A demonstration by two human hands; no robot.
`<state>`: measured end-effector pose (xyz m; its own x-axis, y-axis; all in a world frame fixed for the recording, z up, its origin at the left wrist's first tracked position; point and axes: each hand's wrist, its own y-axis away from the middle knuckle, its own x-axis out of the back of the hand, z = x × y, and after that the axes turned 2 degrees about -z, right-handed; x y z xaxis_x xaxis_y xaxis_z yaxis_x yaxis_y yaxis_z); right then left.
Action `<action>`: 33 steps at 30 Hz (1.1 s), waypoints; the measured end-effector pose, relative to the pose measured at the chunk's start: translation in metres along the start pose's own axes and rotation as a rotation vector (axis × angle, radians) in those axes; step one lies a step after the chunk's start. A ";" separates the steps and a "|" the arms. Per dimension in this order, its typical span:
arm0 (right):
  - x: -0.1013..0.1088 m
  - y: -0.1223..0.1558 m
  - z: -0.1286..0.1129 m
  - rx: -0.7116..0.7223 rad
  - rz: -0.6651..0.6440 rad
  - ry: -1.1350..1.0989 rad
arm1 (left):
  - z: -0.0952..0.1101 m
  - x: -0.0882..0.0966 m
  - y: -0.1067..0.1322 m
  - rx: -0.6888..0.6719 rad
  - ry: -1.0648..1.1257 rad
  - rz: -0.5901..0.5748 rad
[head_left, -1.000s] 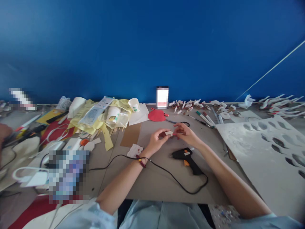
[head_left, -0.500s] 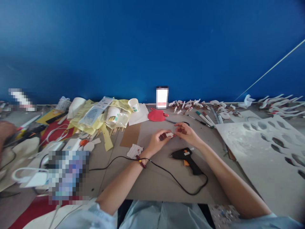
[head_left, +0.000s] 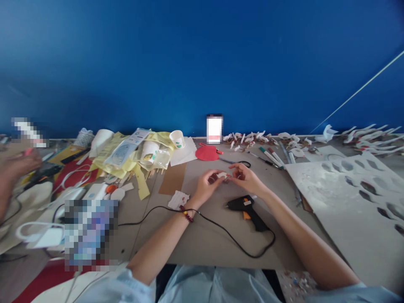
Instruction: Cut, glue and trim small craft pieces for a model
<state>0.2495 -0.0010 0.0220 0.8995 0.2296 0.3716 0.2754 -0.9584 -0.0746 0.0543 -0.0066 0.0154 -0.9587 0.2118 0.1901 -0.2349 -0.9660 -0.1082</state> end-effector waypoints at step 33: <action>0.006 -0.004 0.005 -0.146 0.127 -0.126 | 0.003 0.000 0.000 0.030 0.062 -0.008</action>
<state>0.2557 0.0048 0.0197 0.9615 0.1158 0.2490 0.1132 -0.9933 0.0250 0.0546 -0.0069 0.0183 -0.9652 0.2273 0.1295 -0.2384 -0.9680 -0.0778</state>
